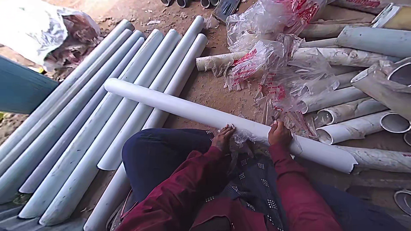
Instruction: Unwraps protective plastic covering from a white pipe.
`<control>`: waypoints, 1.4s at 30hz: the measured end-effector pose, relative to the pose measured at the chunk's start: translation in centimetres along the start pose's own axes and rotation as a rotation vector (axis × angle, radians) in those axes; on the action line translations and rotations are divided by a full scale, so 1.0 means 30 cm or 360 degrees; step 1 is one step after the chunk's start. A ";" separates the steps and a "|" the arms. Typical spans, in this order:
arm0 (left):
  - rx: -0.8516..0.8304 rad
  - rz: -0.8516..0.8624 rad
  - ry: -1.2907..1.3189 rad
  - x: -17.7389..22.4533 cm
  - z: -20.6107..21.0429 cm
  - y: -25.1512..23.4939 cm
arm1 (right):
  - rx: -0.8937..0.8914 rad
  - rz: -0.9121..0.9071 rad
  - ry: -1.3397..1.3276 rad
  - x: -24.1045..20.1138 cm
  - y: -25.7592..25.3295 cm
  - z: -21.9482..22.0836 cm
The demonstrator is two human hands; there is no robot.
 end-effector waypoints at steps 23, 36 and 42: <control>0.0767 -0.0521 0.0254 -0.001 -0.206 -0.099 | 0.0819 0.1686 -0.1420 0.430 -0.074 -0.276; 0.0618 -0.1746 0.1597 -0.277 -0.062 -0.227 | 0.0246 0.1967 -0.0182 0.636 0.014 -0.359; 0.0885 -0.1155 -0.0085 -0.249 -0.139 -0.287 | 0.0216 0.1948 -0.0261 0.497 0.051 -0.296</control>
Point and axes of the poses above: each hand's wrist, its own y-axis away from the middle knuckle, its own z-axis out of the palm, x = y × z, the point moved 4 cm from there along -y, towards the middle knuckle, and after that the axes turned 4 degrees about -y, right-handed, at the moved point
